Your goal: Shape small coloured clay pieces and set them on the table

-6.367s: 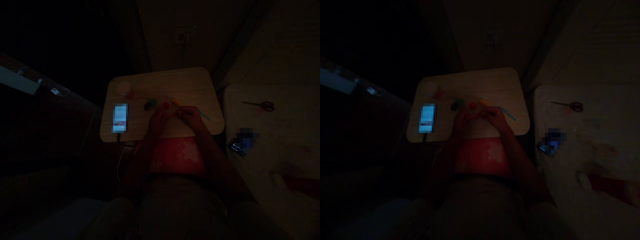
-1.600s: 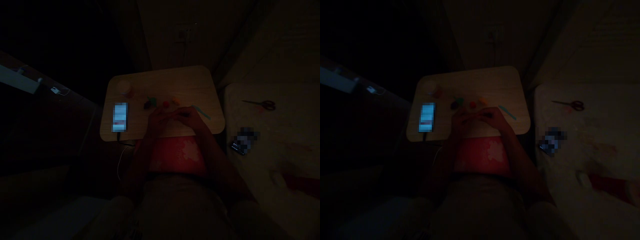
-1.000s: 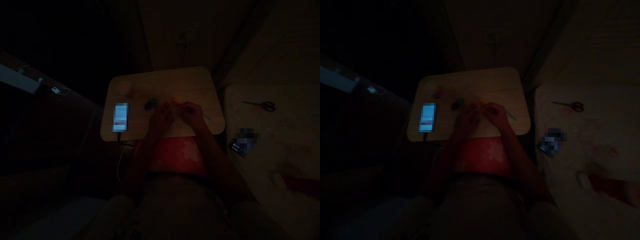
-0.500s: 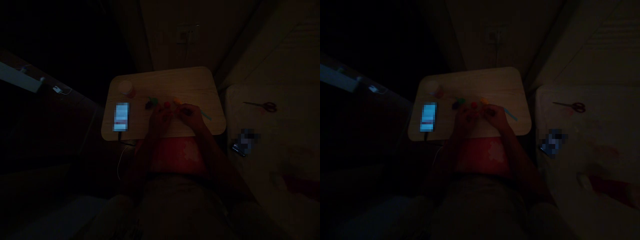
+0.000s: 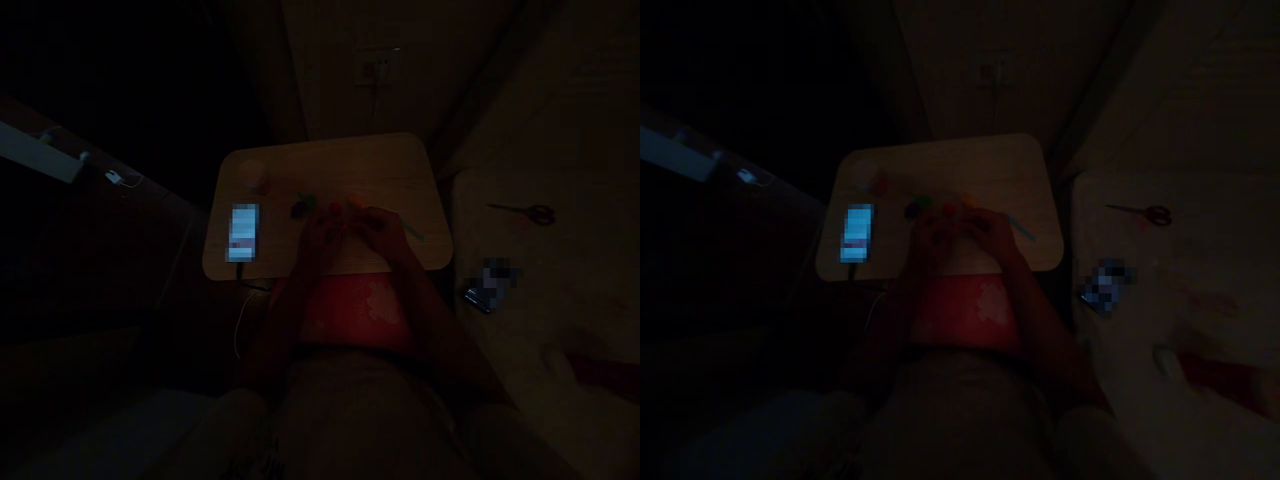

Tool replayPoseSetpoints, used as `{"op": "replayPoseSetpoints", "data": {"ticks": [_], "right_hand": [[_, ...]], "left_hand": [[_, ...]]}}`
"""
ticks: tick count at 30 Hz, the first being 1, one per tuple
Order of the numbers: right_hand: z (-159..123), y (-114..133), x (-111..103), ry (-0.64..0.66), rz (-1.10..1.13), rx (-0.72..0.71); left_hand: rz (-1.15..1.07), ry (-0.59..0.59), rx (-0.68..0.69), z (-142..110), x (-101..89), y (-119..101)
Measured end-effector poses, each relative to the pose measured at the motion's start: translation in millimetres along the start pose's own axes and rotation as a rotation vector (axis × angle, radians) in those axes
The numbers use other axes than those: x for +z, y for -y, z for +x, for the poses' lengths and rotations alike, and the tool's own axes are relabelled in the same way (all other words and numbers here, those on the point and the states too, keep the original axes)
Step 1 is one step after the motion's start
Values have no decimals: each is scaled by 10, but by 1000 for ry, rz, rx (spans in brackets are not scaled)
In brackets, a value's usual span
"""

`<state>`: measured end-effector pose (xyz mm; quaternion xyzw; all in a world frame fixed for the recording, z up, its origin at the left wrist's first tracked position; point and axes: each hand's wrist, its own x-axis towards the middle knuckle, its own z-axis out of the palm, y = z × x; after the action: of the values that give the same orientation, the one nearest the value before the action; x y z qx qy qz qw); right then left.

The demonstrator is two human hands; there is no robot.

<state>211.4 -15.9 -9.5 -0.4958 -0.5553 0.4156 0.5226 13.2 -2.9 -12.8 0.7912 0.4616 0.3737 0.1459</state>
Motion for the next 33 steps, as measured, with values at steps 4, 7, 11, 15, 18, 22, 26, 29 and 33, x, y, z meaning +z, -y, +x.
{"op": "replayPoseSetpoints", "data": {"ticks": [4,7,11,15,18,22,26,29,33], "right_hand": [[1,-9,-5,18,-21,-7],[6,-11,-6,2,-35,-9],[9,-16,-9,-2,-56,-49],[7,-26,-6,18,-35,-90],[6,-32,-3,20,-38,-99],[10,-44,-16,50,-59,-113],[23,-54,-38,46,-90,-170],[25,-36,-45,53,-117,-202],[16,-9,-40,81,-127,-202]], "left_hand": [[-27,-1,16,4,-11,-23],[-34,10,17,9,-25,-39],[-31,7,26,8,-30,-38],[-16,-32,61,4,-24,-23],[-1,-45,79,2,-18,-13],[15,-52,96,-2,-14,-9],[-26,-65,112,-2,-19,-12],[-30,-64,105,-3,-28,-15],[-19,-49,96,-3,-37,-16]]}}
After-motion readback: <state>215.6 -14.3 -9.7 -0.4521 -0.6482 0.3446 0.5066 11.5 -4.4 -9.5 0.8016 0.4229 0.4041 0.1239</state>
